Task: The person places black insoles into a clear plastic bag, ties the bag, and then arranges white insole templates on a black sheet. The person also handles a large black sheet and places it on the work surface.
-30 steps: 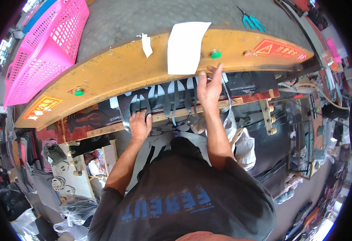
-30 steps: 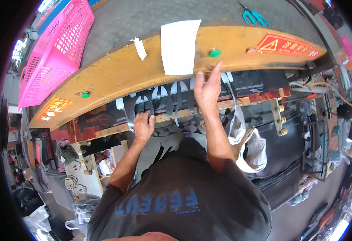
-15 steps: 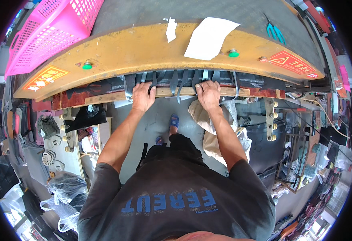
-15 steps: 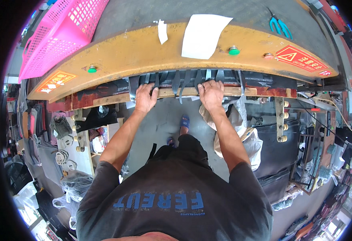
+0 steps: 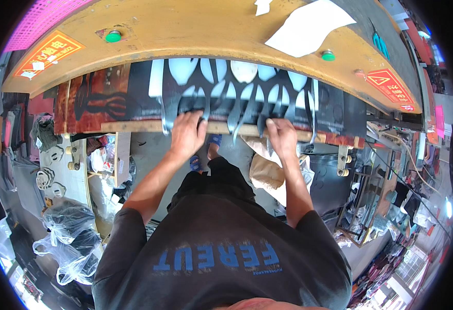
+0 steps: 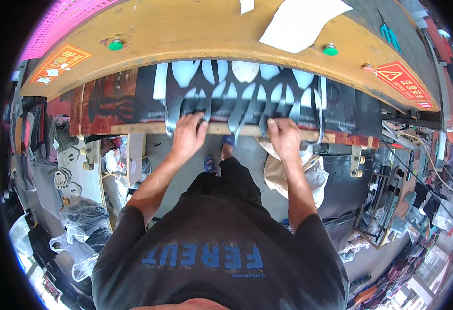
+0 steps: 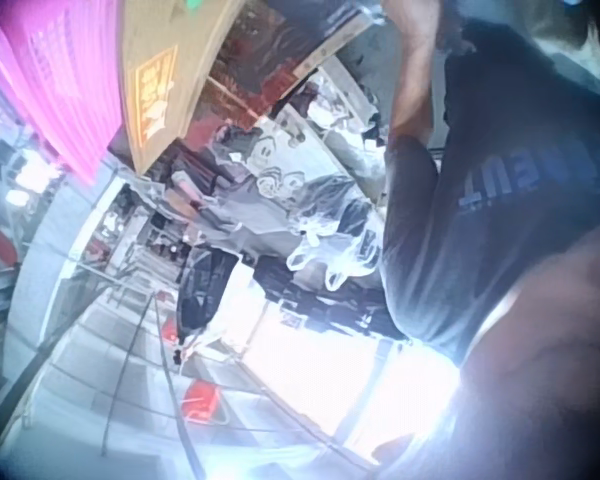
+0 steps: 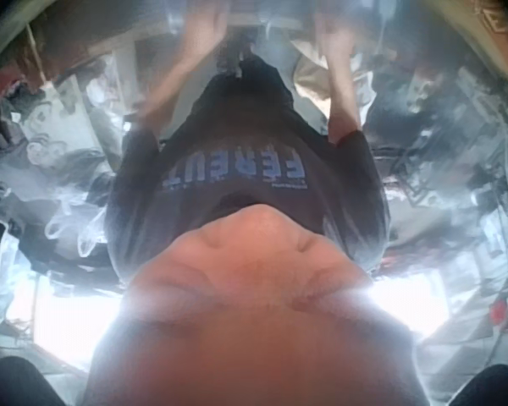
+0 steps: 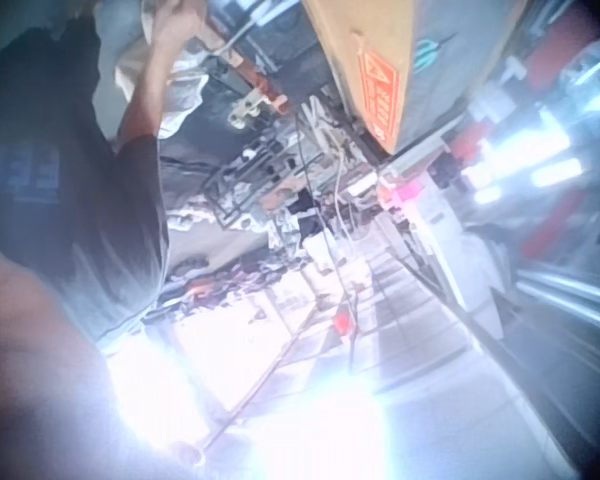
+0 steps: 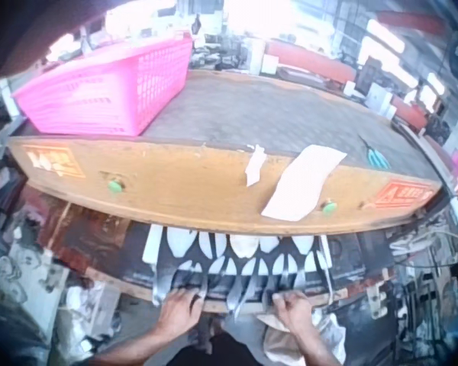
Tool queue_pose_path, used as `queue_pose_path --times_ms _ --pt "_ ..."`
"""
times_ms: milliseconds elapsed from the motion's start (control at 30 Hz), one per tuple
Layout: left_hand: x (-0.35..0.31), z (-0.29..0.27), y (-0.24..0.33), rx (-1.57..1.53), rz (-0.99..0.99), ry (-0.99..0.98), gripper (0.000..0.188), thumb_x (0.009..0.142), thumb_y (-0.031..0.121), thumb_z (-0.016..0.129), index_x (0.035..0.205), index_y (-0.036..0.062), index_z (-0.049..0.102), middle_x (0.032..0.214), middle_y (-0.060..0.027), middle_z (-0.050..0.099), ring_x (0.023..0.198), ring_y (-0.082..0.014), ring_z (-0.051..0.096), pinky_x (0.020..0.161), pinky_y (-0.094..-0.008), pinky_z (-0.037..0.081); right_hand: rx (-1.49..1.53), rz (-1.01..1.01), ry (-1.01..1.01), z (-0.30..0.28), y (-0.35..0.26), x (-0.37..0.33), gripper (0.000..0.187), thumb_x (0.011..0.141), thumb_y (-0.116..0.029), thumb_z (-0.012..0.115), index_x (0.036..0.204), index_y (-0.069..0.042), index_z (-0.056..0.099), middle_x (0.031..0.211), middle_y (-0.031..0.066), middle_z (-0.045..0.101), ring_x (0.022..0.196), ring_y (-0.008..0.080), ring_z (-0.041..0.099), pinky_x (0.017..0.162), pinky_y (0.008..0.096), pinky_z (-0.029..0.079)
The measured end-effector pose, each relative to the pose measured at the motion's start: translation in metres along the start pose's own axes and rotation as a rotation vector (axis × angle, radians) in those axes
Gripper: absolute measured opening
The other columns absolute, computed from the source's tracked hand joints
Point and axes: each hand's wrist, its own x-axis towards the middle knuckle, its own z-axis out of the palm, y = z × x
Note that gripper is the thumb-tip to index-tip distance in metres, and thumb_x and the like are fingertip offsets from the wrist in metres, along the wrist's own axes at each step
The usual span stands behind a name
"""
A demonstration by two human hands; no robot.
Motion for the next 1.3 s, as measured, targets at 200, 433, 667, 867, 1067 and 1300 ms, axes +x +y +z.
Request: queue_pose_path --times_ms 200,433,667,867,1067,1300 --pt "-0.015 -0.014 0.032 -0.523 -0.201 0.068 0.021 0.106 0.016 0.064 0.115 -0.0004 0.075 0.099 -0.0106 0.07 0.078 -0.0147 0.061 0.073 -0.0299 0.051 0.034 0.158 0.093 -0.008 -0.028 -0.001 0.053 0.094 -0.035 0.074 0.132 0.002 0.071 0.128 0.0268 0.071 0.121 0.042 0.066 0.107 0.0453 0.051" --pt "0.014 0.016 0.036 -0.934 -0.325 0.135 0.032 0.113 0.02 0.054 0.129 -0.0038 0.067 0.103 -0.0074 0.072 0.09 -0.0131 0.066 0.086 -0.0294 0.056 -0.195 0.24 -0.084 0.019 -0.108 0.039 0.097 0.086 -0.059 0.074 0.155 0.005 0.05 0.142 0.0356 0.06 0.136 0.0485 0.056 0.116 0.0494 0.045" --pt "0.066 0.07 0.032 -1.217 -0.262 -0.005 0.045 0.117 0.028 0.046 0.135 -0.0105 0.06 0.129 -0.0255 0.071 0.12 -0.0307 0.071 0.106 -0.0408 0.056 -0.42 0.447 -0.259 0.059 -0.15 0.028 0.116 0.075 -0.048 0.088 0.168 -0.011 0.028 0.15 0.0344 0.042 0.139 0.0534 0.044 0.109 0.0588 0.049" --pt "0.06 0.096 0.02 -1.289 -0.283 -0.045 0.044 0.116 0.025 0.045 0.136 -0.0117 0.058 0.133 -0.0291 0.068 0.127 -0.0357 0.068 0.113 -0.044 0.053 -0.227 0.46 -0.195 0.017 -0.151 0.004 0.125 0.071 -0.045 0.09 0.17 -0.009 0.023 0.146 0.0364 0.044 0.139 0.0529 0.046 0.109 0.0556 0.05" --pt "0.061 0.084 0.028 -0.985 -0.155 -0.059 0.041 0.114 0.028 0.052 0.134 -0.0054 0.063 0.127 -0.0178 0.074 0.119 -0.0249 0.071 0.105 -0.0373 0.055 0.522 0.141 0.223 -0.077 -0.133 -0.126 0.136 0.068 -0.026 0.096 0.17 -0.001 0.011 0.156 0.0223 0.038 0.141 0.0362 0.046 0.112 0.0529 0.048" --pt "-0.025 0.015 0.167 -0.851 0.329 -0.706 0.105 0.084 0.072 0.078 0.158 0.003 0.048 0.151 -0.0177 0.055 0.133 -0.0313 0.06 0.11 -0.0466 0.054 0.919 0.134 0.416 -0.092 -0.095 -0.189 0.142 0.07 -0.024 0.101 0.171 -0.002 0.004 0.158 0.0164 0.039 0.142 0.0295 0.045 0.117 0.0446 0.041"
